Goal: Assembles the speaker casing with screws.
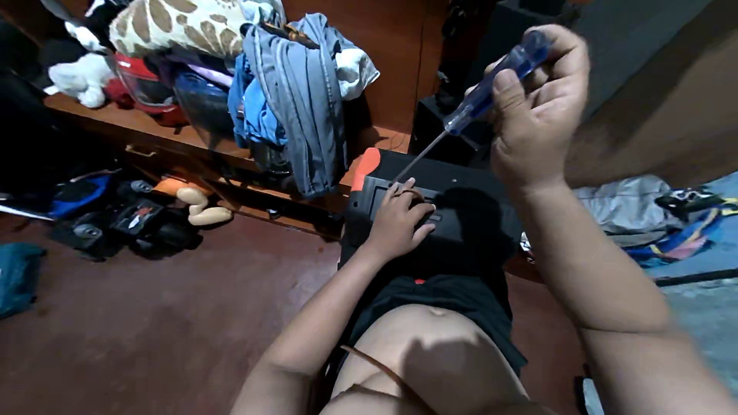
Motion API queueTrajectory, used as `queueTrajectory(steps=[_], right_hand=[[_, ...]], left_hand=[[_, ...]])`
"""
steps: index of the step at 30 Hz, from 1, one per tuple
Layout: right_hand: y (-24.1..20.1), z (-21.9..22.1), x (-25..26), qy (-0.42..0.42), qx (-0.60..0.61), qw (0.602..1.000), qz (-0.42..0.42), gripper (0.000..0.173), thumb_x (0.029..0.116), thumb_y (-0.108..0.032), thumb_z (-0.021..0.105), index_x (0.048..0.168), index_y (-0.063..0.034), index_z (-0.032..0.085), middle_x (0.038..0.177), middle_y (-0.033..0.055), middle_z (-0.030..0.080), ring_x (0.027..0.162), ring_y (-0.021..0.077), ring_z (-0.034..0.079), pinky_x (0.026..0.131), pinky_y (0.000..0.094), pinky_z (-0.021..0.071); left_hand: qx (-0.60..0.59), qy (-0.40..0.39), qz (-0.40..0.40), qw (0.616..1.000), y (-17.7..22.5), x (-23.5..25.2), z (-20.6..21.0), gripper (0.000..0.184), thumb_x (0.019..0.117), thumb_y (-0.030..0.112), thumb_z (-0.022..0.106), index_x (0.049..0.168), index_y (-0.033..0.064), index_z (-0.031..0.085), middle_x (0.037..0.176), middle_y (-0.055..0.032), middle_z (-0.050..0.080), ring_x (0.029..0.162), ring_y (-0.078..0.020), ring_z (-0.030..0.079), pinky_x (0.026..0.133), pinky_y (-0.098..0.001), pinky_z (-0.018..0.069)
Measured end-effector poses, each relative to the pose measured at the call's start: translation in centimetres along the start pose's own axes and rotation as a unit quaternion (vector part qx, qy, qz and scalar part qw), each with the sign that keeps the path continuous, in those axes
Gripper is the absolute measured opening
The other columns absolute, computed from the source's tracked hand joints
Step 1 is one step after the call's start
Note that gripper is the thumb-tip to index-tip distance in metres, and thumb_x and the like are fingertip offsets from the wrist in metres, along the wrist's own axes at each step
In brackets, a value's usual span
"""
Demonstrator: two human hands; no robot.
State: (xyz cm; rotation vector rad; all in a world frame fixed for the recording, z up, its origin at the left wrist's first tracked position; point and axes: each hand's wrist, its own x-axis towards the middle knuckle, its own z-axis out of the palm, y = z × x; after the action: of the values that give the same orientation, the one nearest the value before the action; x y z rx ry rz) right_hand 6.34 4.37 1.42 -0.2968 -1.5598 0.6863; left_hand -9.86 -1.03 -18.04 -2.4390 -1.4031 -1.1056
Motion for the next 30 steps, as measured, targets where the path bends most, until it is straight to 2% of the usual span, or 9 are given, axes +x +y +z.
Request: queueTrajectory(steps=[2,5,7,10,13,17,20,23,30], right_hand=[[0.7,1.7,-0.4,-0.011,0.012,1.000,0.019,0.038,0.0984,0.001,0.060,0.131,0.0050,0.041,0.112,0.0132,0.060,0.095,0.0217,0.070,0.081,0.0408,0.0646],[1.4,4.3,-0.9,-0.037,0.008,0.999,0.032,0.040,0.0973,0.001,0.062,0.132,0.0087,0.043,0.114,0.0162,0.061,0.094,0.0218,0.070,0.079,0.0388,0.0647],[2.0,5.8,-1.3,-0.062,0.000,0.998,0.033,0.041,0.0967,0.000,0.063,0.131,0.0106,0.044,0.115,0.0184,0.061,0.097,0.0226,0.070,0.081,0.0386,0.0649],[3.1,7.8,-2.0,-0.109,-0.038,0.993,0.022,0.043,0.0957,-0.002,0.066,0.132,0.0119,0.047,0.118,0.0197,0.062,0.100,0.0199,0.069,0.084,0.0346,0.0630],[3.9,9.6,-2.7,-0.169,-0.114,0.978,0.029,0.045,0.0971,-0.009,0.067,0.135,0.0075,0.049,0.120,0.0177,0.064,0.097,0.0171,0.071,0.082,0.0323,0.0632],[4.7,11.1,-2.6,-0.282,-0.187,0.940,0.055,0.045,0.0974,-0.013,0.068,0.136,0.0032,0.052,0.121,0.0173,0.066,0.104,0.0204,0.071,0.091,0.0369,0.0610],[5.7,11.4,-2.4,-0.429,-0.235,0.865,0.109,0.042,0.0972,-0.011,0.066,0.136,-0.0024,0.053,0.118,0.0159,0.069,0.103,0.0256,0.071,0.092,0.0458,0.0584],[7.3,10.7,-2.4,-0.488,-0.199,0.844,0.103,0.039,0.0972,-0.010,0.062,0.135,-0.0050,0.053,0.119,0.0143,0.068,0.103,0.0251,0.070,0.090,0.0462,0.0580],[4.7,11.4,-1.9,-0.543,-0.299,0.781,0.080,0.034,0.0980,-0.015,0.063,0.130,-0.0063,0.055,0.110,0.0133,0.068,0.099,0.0275,0.069,0.087,0.0487,0.0565]], left_hand=[[-0.052,0.036,0.013,0.998,0.0,-1.6,-0.2,0.026,0.0960,0.035,0.066,0.110,0.0156,0.077,0.130,-0.0127,0.066,0.143,-0.0343,0.046,0.122,-0.0564,0.0317],[-0.125,0.145,-0.009,0.981,-0.5,-4.6,-1.6,0.018,0.0962,0.021,0.067,0.099,0.0069,0.077,0.112,-0.0086,0.075,0.119,-0.0237,0.066,0.108,-0.0458,0.0506],[-0.121,0.189,-0.075,0.972,-1.3,-6.3,-3.6,0.018,0.0958,0.019,0.066,0.101,0.0039,0.076,0.103,-0.0086,0.075,0.103,-0.0195,0.069,0.095,-0.0394,0.0552],[-0.131,0.194,-0.193,0.953,-3.2,-7.3,-7.1,0.023,0.0994,0.016,0.063,0.113,-0.0018,0.070,0.106,-0.0132,0.072,0.096,-0.0155,0.069,0.086,-0.0333,0.0585],[-0.184,0.169,-0.248,0.936,-5.2,-7.2,-9.2,0.030,0.1017,0.016,0.060,0.127,0.0000,0.063,0.112,-0.0124,0.070,0.095,-0.0130,0.069,0.086,-0.0325,0.0588],[-0.248,0.082,-0.237,0.936,-6.9,-6.0,-9.9,0.041,0.0999,0.016,0.062,0.138,0.0013,0.058,0.127,-0.0130,0.067,0.111,-0.0138,0.067,0.099,-0.0329,0.0567],[-0.224,-0.005,-0.254,0.941,-7.5,-4.6,-10.4,0.034,0.1009,0.019,0.064,0.132,0.0051,0.064,0.124,-0.0115,0.067,0.110,-0.0154,0.067,0.099,-0.0385,0.0553],[-0.227,-0.043,-0.234,0.945,-8.3,-3.9,-10.2,0.028,0.1005,0.018,0.065,0.125,0.0041,0.067,0.121,-0.0116,0.068,0.105,-0.0156,0.068,0.096,-0.0394,0.0565],[-0.205,0.017,-0.198,0.958,-8.2,-4.4,-8.4,0.020,0.0951,0.011,0.070,0.113,0.0026,0.072,0.114,-0.0111,0.070,0.108,-0.0165,0.067,0.100,-0.0393,0.0544]])
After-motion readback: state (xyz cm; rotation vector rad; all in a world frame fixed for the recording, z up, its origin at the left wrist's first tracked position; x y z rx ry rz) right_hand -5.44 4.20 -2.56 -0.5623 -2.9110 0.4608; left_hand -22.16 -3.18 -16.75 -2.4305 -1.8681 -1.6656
